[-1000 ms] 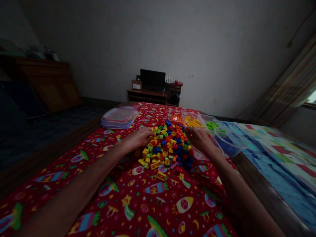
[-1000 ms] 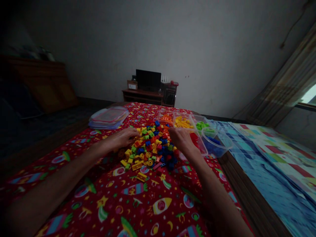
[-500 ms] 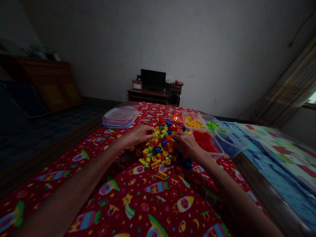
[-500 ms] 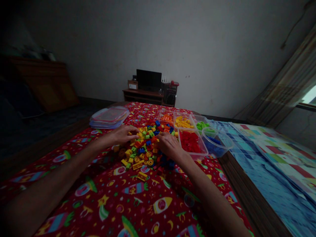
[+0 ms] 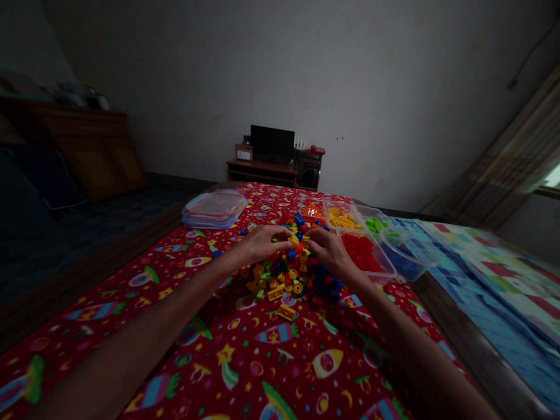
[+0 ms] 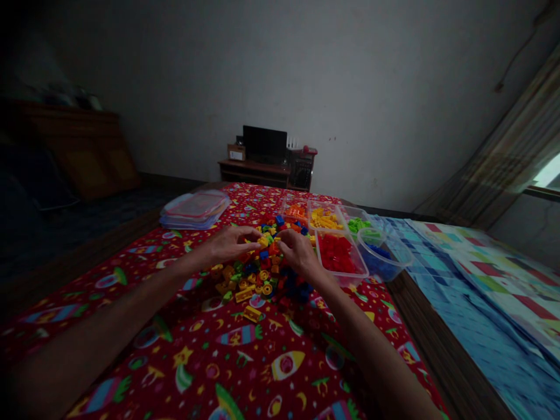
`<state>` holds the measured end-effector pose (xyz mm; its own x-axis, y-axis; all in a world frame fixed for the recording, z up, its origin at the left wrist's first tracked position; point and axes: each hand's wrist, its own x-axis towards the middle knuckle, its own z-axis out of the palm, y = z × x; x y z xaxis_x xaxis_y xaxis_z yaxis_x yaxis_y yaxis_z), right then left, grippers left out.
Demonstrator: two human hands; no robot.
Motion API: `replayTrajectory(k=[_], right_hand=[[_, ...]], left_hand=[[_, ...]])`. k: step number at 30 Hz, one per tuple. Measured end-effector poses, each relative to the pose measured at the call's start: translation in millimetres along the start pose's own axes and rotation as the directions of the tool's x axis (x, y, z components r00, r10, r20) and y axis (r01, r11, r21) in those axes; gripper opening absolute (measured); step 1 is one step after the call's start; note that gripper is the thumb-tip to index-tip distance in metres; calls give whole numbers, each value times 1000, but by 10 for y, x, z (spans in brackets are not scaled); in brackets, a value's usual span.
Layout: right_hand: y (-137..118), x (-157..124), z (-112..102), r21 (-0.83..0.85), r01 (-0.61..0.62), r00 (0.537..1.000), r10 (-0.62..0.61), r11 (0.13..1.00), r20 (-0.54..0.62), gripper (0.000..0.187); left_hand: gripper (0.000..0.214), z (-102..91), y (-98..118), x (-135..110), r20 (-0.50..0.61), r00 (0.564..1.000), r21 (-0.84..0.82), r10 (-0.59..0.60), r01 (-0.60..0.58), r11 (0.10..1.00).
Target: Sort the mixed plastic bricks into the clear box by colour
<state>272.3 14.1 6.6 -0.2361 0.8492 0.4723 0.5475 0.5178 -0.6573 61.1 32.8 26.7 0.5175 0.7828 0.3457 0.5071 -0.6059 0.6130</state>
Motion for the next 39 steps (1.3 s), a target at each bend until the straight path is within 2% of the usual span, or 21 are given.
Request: replayTrajectory(k=[4, 6, 9, 11, 14, 17, 22, 24, 26, 29, 31, 33, 36, 39], right_hand=[[-85, 20, 42, 211, -209, 978, 203, 955, 49, 19], [-140, 15, 48, 310, -280, 960, 261, 909, 101, 21], [-209, -4, 52, 428, -290, 956, 242, 856, 164, 27], [-230, -14, 60, 441, -277, 959, 220, 853, 178, 30], [-216, -23, 72, 365, -267, 960, 216, 892, 176, 33], [-153, -14, 35, 230, -231, 970, 205, 945, 132, 36], [51, 195, -289, -48, -138, 989, 135, 989, -63, 39], [174, 394, -482, -213, -139, 982, 107, 967, -155, 37], [307, 630, -659, -379, -178, 967, 89, 908, -239, 35], [461, 930, -833, -523, -269, 946, 119, 809, -303, 41], [494, 1022, -879, -550, -296, 939, 133, 781, -317, 48], [471, 1011, -877, -520, -306, 931, 137, 797, -338, 49], [374, 851, -804, -404, -276, 933, 143, 872, -329, 41], [221, 588, -644, -348, -183, 963, 96, 919, -252, 33]], left_hand=[[21, 78, 107, -11, -86, 994, 51, 64, -60, 997], [17, 107, 152, -19, -103, 989, 98, 104, -94, 991], [14, 132, 198, -33, -127, 981, 169, 149, -127, 977], [11, 144, 211, -41, -130, 978, 194, 161, -134, 972], [8, 156, 209, -45, -101, 981, 199, 166, -143, 969], [14, 111, 191, -37, -81, 983, 199, 166, -147, 969], [21, -141, 118, -5, -182, 979, 179, 95, -62, 982], [21, -235, 80, 3, -215, 974, 177, 65, -26, 984], [22, -292, 54, 4, -233, 971, 182, 46, -3, 983], [24, -327, 47, -3, -230, 972, 210, 49, 0, 978], [25, -349, 34, -7, -222, 974, 238, 54, 1, 971], [25, -389, -12, -5, -212, 976, 268, 44, 15, 963], [25, -487, -159, -3, -232, 973, 298, 6, 65, 952], [23, -596, -341, -12, -271, 961, 280, -62, 140, 950]])
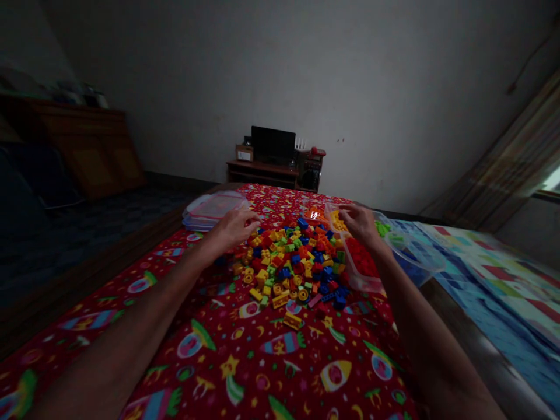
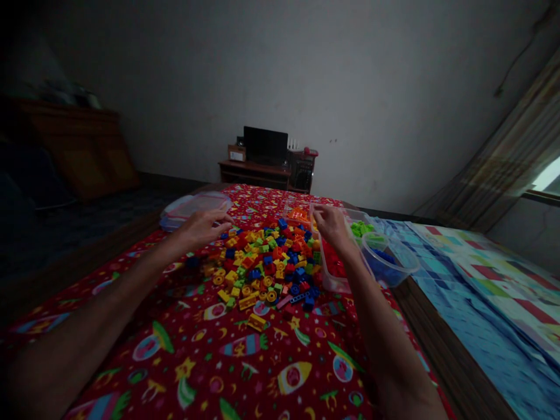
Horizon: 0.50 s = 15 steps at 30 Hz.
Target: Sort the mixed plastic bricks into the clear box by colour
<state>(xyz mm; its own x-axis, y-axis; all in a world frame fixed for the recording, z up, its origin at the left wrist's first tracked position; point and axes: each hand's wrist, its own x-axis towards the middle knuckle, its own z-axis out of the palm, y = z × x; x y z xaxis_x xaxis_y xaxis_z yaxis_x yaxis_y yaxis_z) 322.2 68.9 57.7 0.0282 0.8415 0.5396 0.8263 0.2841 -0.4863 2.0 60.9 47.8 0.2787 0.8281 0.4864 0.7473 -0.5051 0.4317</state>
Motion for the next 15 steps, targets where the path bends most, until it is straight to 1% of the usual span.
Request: replayTrajectory(k=[2, 3, 4, 5, 6, 7, 8, 9, 11, 12, 13, 14, 15], right_hand=[[-169, -279, 42, 10, 84, 995, -84, 996, 60, 29], [-280, -445, 63, 26, 149, 981, -151, 988, 123, 28], [-407, -628, 81, 67, 235, 948, -244, 970, 207, 28], [-543, -825, 93, 129, 331, 893, -354, 935, 278, 28], [-683, -1029, 101, 204, 436, 817, -481, 876, 319, 30], [-818, -1231, 105, 272, 552, 706, -615, 788, 351, 32], [-941, -1424, 107, 314, 665, 562, -731, 677, 387, 36], [-1046, -1598, 110, 323, 755, 434, -804, 571, 407, 39], [-1187, -1866, 130, 335, 861, 228, -879, 383, 418, 42], [-1223, -1954, 149, 334, 891, 151, -894, 309, 423, 43], [-1237, -2011, 176, 332, 908, 95, -899, 254, 427, 43], [-1233, -2038, 207, 325, 919, 64, -898, 222, 434, 43], [-1214, -2038, 242, 310, 927, 58, -894, 214, 444, 44]], left_hand=[[22, -29, -106, 10, -6, 999, 2, -50, 50, 999], [23, -41, -142, 12, -9, 998, 11, -63, 63, 998], [25, -51, -167, 12, -14, 998, 24, -67, 67, 997], [26, -59, -181, 12, -15, 998, 39, -63, 63, 997], [27, -63, -188, 12, -14, 999, 52, -53, 54, 997], [28, -65, -188, 11, -12, 999, 61, -44, 44, 997], [29, -63, -186, 10, -8, 999, 68, -39, 40, 997], [30, -59, -182, 8, -1, 999, 76, -39, 39, 996], [32, -49, -175, 4, 23, 998, 101, -56, 53, 993], [34, -46, -173, 0, 40, 997, 117, -67, 62, 991], [35, -45, -172, -3, 58, 995, 132, -76, 68, 989], [37, -46, -172, -7, 76, 994, 145, -83, 72, 987], [38, -49, -173, -10, 92, 991, 157, -93, 78, 985]])
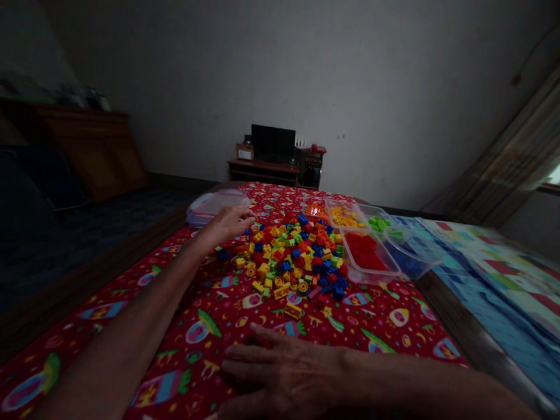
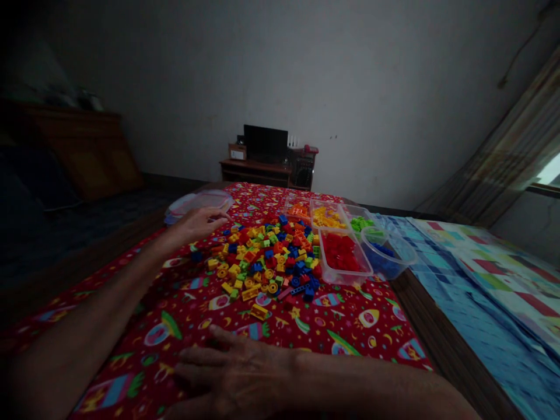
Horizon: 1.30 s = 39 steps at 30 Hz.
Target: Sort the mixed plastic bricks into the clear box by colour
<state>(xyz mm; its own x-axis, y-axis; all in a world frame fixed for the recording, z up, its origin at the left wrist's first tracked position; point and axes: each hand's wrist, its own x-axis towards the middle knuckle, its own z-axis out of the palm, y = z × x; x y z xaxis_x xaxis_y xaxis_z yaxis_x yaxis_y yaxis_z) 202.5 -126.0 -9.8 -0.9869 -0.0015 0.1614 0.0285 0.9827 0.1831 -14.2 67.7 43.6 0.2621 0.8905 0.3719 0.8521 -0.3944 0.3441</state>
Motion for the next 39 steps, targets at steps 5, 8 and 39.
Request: replayTrajectory(k=[5, 8, 39], right_hand=[[403, -115, 137, -112, -196, 980, 197, 974, -10, 34], [761, -230, 203, -163, -405, 914, 398, 899, -79, 33], [1327, -368, -79, 55, -870, 471, 860, 490, -198, 26]], left_hand=[[39, -12, -22, -2, 53, 996, 51, -71, 68, 996], [36, 8, -58, 4, 63, 995, 38, -72, 69, 997], [40, 423, -129, 35, 179, 983, -173, 41, -9, 985]])
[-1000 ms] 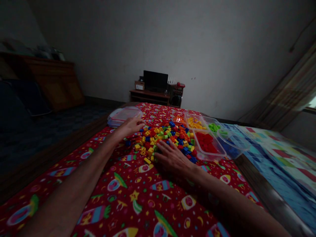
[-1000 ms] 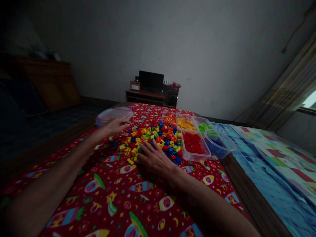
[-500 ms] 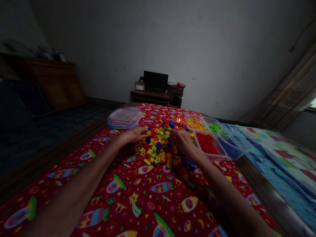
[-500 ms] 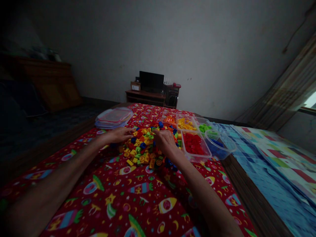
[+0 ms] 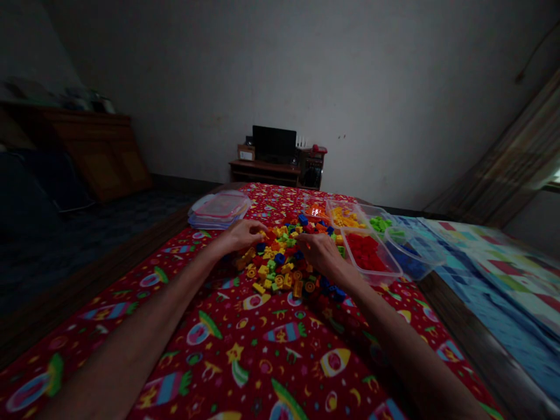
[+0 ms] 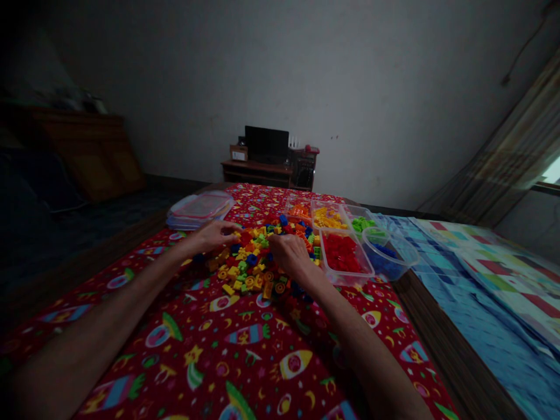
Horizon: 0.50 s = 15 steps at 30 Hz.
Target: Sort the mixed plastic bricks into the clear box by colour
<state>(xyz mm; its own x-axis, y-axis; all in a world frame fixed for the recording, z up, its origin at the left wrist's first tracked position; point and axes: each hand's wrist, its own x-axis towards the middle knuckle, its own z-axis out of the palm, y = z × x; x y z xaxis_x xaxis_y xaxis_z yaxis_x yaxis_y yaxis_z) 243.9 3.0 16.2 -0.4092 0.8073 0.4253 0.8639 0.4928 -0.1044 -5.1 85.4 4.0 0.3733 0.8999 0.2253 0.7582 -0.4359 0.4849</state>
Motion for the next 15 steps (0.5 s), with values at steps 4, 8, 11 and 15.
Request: replayTrajectory(k=[4, 8, 11, 15], right_hand=[[18, 23, -67, 34, -10, 999, 9, 999, 36, 26], [23, 35, -114, 43, -7, 1000, 6, 999, 5, 26], [25, 34, -135, 28, -8, 1000, 8, 1000, -8, 26], [50, 12, -143, -20, -27, 1000, 27, 999, 15, 28]], left_hand=[[47, -89, 168, -40, 70, 997, -192, 45, -30, 981], [39, -124, 521, -148, 248, 957, -148, 149, -114, 982], [32, -75, 782, -247, 285, 930, -27, 232, -234, 972], [24, 115, 944, -330, 325, 890, 87, 320, -365, 927]])
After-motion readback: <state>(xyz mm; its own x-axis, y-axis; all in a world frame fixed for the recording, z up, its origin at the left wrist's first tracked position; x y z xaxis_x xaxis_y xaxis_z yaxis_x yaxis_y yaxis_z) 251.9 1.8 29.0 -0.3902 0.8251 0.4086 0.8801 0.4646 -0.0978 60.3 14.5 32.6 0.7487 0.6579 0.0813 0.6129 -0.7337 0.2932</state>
